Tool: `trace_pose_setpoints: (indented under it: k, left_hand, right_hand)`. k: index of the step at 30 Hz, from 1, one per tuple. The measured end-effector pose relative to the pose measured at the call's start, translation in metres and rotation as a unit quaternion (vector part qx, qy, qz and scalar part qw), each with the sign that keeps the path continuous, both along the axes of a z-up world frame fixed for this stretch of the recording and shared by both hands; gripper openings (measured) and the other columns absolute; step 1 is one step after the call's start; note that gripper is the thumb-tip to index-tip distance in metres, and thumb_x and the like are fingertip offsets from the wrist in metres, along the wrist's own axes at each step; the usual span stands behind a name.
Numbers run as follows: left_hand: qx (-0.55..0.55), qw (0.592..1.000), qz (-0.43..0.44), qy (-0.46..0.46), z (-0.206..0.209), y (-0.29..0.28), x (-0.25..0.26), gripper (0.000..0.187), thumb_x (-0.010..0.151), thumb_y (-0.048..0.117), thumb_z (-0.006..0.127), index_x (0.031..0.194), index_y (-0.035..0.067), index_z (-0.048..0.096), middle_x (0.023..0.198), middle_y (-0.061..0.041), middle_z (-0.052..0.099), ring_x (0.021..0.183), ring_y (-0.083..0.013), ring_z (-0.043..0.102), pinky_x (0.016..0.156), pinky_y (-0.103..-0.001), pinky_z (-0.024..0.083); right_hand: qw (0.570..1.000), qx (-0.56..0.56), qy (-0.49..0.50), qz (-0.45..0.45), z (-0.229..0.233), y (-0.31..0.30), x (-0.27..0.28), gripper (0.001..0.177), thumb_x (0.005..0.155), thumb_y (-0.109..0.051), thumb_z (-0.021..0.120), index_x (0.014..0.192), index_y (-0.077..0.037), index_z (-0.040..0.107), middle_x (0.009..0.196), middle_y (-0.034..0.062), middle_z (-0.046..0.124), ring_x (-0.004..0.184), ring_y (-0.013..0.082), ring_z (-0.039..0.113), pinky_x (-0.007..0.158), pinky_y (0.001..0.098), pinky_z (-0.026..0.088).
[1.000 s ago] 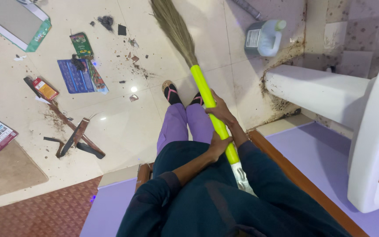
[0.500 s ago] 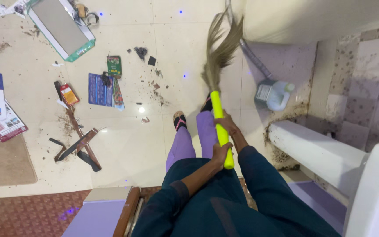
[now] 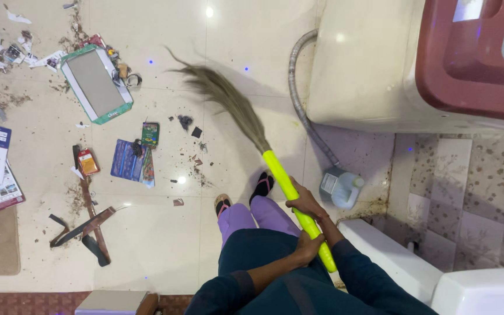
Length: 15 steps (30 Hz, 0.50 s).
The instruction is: The person sweeps the floor with a broom, moving debris from a room containing books and a washing machine through a hallway and into a kitchen area.
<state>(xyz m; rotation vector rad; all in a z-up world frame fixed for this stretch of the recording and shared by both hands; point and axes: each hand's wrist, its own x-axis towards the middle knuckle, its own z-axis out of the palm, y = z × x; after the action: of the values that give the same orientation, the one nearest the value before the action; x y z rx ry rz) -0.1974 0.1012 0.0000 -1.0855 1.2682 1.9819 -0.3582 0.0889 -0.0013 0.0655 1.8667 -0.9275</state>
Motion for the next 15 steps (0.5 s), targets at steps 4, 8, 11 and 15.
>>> trace_pose_setpoints:
  k: [4,8,11,15]
  left_hand:
    - [-0.027,0.998,-0.059,0.017,0.005,0.007,-0.039,0.051,0.086,0.030,0.076,0.119,-0.001,0.053,0.101,-0.014,0.068,0.087,-0.0237,0.070,0.074,-0.037,0.057]
    - [-0.037,0.999,-0.007,-0.007,-0.014,-0.031,-0.106,0.042,0.081,0.027,0.077,0.108,-0.001,0.063,0.093,-0.014,0.071,0.079,-0.0220,0.070,0.070,-0.037,0.057]
    - [-0.025,0.998,0.041,-0.051,-0.040,-0.070,-0.146,0.037,0.082,0.029,0.077,0.096,-0.005,0.071,0.083,-0.013,0.073,0.071,-0.0219,0.070,0.067,-0.036,0.057]
    - [-0.066,0.990,0.067,-0.106,-0.039,-0.088,-0.141,0.038,0.081,0.029,0.076,0.100,-0.002,0.066,0.082,-0.012,0.070,0.070,-0.0235,0.069,0.067,-0.037,0.056]
  right_hand:
    - [0.998,0.002,0.046,-0.038,0.000,0.026,-0.042,0.103,0.069,-0.002,0.074,0.161,-0.019,0.030,0.104,0.0141,0.069,0.068,0.0217,0.069,0.061,0.0341,0.061]
    - [0.982,-0.032,0.009,-0.188,-0.066,0.015,-0.096,0.082,0.068,-0.001,0.073,0.144,-0.012,0.045,0.090,0.0087,0.061,0.059,0.0209,0.064,0.050,0.0370,0.058]
    - [0.986,-0.002,-0.018,-0.164,-0.105,-0.009,-0.124,0.060,0.074,-0.005,0.074,0.130,-0.006,0.050,0.086,0.0146,0.061,0.057,0.0230,0.065,0.049,0.0378,0.057]
    - [0.995,-0.007,-0.047,-0.090,-0.125,-0.066,-0.120,0.067,0.068,-0.004,0.074,0.129,-0.008,0.046,0.088,0.0136,0.062,0.057,0.0257,0.063,0.049,0.0403,0.054]
